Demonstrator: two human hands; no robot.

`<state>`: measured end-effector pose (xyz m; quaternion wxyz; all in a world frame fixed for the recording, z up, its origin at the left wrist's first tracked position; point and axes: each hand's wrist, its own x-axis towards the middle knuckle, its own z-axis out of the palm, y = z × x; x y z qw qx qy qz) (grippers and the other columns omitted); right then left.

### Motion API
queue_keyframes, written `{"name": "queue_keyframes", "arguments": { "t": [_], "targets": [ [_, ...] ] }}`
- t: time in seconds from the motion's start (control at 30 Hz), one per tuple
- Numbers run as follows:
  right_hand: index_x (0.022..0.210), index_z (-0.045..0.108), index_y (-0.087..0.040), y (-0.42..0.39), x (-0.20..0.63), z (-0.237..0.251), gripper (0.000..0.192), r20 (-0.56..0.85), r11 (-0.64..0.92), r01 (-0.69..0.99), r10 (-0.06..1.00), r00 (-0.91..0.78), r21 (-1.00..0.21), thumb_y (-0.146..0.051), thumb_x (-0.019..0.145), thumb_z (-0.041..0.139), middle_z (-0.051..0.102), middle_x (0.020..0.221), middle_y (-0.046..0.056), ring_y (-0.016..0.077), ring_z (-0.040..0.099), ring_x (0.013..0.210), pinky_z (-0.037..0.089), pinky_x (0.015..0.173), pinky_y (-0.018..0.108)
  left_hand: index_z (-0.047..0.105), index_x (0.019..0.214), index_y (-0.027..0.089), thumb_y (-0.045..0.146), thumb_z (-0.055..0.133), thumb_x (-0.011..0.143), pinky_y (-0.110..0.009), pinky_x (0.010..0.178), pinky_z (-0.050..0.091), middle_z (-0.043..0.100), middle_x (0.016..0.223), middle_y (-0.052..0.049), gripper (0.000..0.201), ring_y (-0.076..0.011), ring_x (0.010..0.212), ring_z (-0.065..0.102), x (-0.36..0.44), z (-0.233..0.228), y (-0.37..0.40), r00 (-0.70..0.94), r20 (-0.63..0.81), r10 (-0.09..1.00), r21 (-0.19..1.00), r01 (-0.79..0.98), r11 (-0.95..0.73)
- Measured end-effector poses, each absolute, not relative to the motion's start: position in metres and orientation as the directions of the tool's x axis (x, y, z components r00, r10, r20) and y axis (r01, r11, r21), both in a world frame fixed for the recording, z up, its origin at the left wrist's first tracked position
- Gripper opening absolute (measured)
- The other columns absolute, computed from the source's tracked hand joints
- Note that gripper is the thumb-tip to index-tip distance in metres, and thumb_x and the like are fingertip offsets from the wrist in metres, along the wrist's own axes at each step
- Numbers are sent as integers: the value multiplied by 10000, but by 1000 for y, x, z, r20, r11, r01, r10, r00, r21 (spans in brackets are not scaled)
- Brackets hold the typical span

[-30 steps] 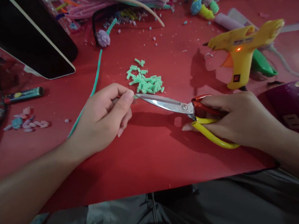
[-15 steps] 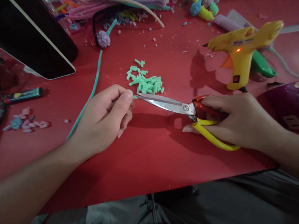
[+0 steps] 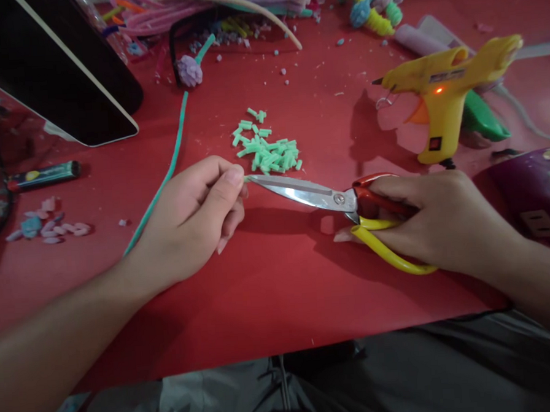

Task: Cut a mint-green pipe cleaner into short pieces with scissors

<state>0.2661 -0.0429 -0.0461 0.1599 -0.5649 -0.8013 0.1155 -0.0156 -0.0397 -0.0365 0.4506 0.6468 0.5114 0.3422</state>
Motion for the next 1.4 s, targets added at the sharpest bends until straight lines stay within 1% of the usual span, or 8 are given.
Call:
{"name": "queue_keyframes", "arguments": {
  "t": [0.13, 0.23, 0.37, 0.67, 0.93, 1.07, 1.27, 1.4],
  "targets": [
    [550, 357, -208, -42, 267, -46, 667, 149, 350, 876, 936, -318, -333, -819, 714, 570, 272, 502, -60, 89, 253, 501, 242, 476, 267, 513, 763, 200, 267, 454, 1028, -168, 391, 375, 503, 523, 69, 280, -30, 384, 474, -15, -34, -41, 278, -38, 960, 947, 318, -55],
    [560, 327, -215, -43, 268, -46, 662, 148, 356, 866, 934, -324, -352, -805, 720, 580, 267, 503, -64, 87, 241, 498, 241, 470, 263, 501, 753, 200, 297, 448, 1035, -165, 401, 376, 499, 528, 70, 303, -26, 393, 473, -15, -31, -42, 275, -51, 960, 944, 328, -44],
    [579, 365, -222, -45, 268, -46, 634, 117, 351, 859, 936, -332, -372, -796, 712, 601, 306, 493, -63, 92, 269, 486, 249, 460, 262, 481, 719, 201, 284, 433, 1036, -169, 399, 369, 495, 522, 66, 331, -32, 385, 468, -15, -31, -41, 269, -59, 961, 934, 354, -42],
    [561, 346, -223, -44, 267, -46, 656, 146, 361, 855, 932, -331, -371, -811, 688, 609, 310, 477, -57, 89, 272, 457, 240, 459, 262, 441, 685, 211, 306, 447, 1023, -191, 367, 352, 463, 492, 60, 352, -58, 357, 447, -10, -29, -41, 199, -77, 977, 911, 412, -13],
    [561, 376, -218, -44, 265, -47, 645, 134, 353, 865, 936, -327, -357, -810, 702, 590, 318, 495, -53, 91, 290, 462, 249, 471, 269, 486, 726, 217, 328, 440, 1028, -190, 375, 365, 481, 478, 61, 325, -61, 354, 460, -13, -33, -40, 213, -70, 975, 911, 411, -24],
    [558, 335, -220, -44, 265, -47, 643, 175, 371, 860, 928, -329, -350, -784, 722, 596, 282, 500, -63, 84, 261, 467, 254, 467, 262, 493, 746, 212, 344, 440, 1030, -185, 369, 355, 485, 485, 61, 318, -58, 358, 457, -13, -33, -41, 229, -86, 970, 919, 394, -11],
    [557, 365, -212, -43, 266, -47, 617, 177, 359, 854, 933, -314, -376, -753, 742, 598, 260, 503, -68, 79, 228, 486, 232, 463, 258, 504, 743, 217, 361, 451, 1022, -207, 359, 331, 480, 476, 51, 318, -69, 347, 442, -12, -33, -42, 216, -82, 973, 934, 357, -1],
    [543, 323, -218, -45, 264, -47, 629, 263, 360, 831, 927, -267, -424, -726, 711, 654, 248, 507, -73, 71, 214, 489, 222, 472, 257, 506, 751, 218, 367, 451, 1017, -213, 340, 306, 483, 482, 47, 310, -71, 333, 419, -11, -34, -40, 213, -93, 973, 943, 332, 18]
  ]
}}
